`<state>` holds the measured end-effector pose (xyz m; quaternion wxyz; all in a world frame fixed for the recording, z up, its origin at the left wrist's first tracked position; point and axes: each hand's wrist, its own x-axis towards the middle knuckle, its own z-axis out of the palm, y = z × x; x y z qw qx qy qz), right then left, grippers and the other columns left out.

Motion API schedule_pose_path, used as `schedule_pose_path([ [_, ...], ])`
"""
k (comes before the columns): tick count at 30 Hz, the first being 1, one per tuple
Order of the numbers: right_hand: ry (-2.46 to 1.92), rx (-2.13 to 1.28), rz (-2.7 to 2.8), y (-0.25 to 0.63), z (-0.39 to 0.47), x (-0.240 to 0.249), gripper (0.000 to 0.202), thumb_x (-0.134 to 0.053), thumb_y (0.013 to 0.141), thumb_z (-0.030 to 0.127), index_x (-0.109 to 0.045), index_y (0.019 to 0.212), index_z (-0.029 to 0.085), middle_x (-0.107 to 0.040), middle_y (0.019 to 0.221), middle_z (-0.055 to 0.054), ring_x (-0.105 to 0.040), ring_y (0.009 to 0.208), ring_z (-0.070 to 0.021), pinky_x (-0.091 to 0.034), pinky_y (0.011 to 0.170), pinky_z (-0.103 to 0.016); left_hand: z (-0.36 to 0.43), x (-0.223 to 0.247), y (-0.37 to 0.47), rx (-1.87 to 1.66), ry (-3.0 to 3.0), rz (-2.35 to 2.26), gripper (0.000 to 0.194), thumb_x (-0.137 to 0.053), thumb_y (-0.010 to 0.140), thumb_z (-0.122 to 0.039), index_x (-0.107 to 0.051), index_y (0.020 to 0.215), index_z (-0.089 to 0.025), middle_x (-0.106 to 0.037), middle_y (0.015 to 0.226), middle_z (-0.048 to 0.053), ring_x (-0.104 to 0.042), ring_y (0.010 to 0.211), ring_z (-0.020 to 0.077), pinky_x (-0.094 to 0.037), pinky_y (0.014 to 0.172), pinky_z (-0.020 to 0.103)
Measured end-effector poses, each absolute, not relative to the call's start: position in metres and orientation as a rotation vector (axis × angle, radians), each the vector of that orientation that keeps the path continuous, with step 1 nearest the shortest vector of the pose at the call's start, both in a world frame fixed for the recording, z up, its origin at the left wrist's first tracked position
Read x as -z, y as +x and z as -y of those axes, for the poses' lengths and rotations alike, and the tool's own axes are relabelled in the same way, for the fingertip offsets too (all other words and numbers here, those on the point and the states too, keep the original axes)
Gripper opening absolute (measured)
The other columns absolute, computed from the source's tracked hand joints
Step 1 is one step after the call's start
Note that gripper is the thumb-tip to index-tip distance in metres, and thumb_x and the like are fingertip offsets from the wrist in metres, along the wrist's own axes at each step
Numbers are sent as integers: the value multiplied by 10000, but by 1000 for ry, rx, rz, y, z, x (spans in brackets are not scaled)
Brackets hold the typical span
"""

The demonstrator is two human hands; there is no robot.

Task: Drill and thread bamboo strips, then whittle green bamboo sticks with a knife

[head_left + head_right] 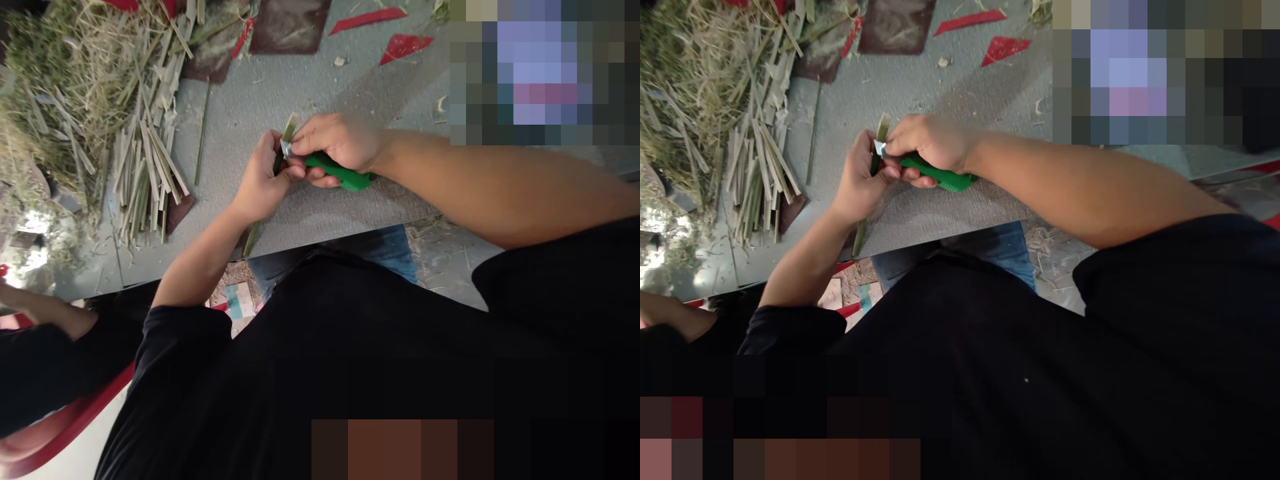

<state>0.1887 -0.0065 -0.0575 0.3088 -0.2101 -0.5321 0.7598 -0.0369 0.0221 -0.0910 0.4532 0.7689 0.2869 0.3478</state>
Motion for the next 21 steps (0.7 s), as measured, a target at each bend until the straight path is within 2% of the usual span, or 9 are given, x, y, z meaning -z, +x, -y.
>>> schedule_pose_path([
  [2, -561, -1946, 1349, 187, 6, 57, 462, -718, 1097, 545, -584, 843, 183, -550, 664, 11, -483, 436, -108, -417, 340, -200, -23, 91, -36, -871, 1888, -712, 604, -872, 946, -759, -560, 1085, -261, -636, 908, -3, -723, 902, 197, -637, 905, 425],
  [8, -537, -2085, 1453, 195, 7, 49, 342, -669, 1125, 364, -626, 860, 152, -499, 580, 33, -506, 396, -111, -405, 353, -178, -19, 88, -34, -782, 1820, -697, 686, -911, 878, -802, -603, 1150, -252, -609, 895, -4, -726, 845, 191, -635, 798, 384],
  [12, -549, -2157, 1440, 199, 9, 45, 288, -597, 1165, 288, -616, 910, 155, -510, 619, 42, -467, 400, -86, -390, 375, -170, -17, 85, -34, -768, 1819, -716, 696, -943, 859, -776, -613, 1170, -249, -608, 921, 0, -744, 907, 207, -658, 846, 406],
  [17, -645, -2149, 1444, 198, 9, 43, 377, -572, 1228, 374, -592, 914, 166, -531, 673, 27, -479, 426, -77, -379, 394, -174, -16, 85, -36, -775, 1846, -732, 644, -919, 904, -745, -586, 1148, -252, -631, 949, 0, -755, 980, 214, -665, 929, 432],
  [21, -658, -2089, 1397, 189, 10, 45, 446, -665, 1172, 465, -603, 852, 162, -503, 617, 30, -451, 393, -92, -368, 353, -195, -22, 93, -38, -821, 1864, -751, 626, -899, 921, -750, -566, 1126, -261, -638, 911, -4, -724, 941, 209, -640, 907, 422],
])
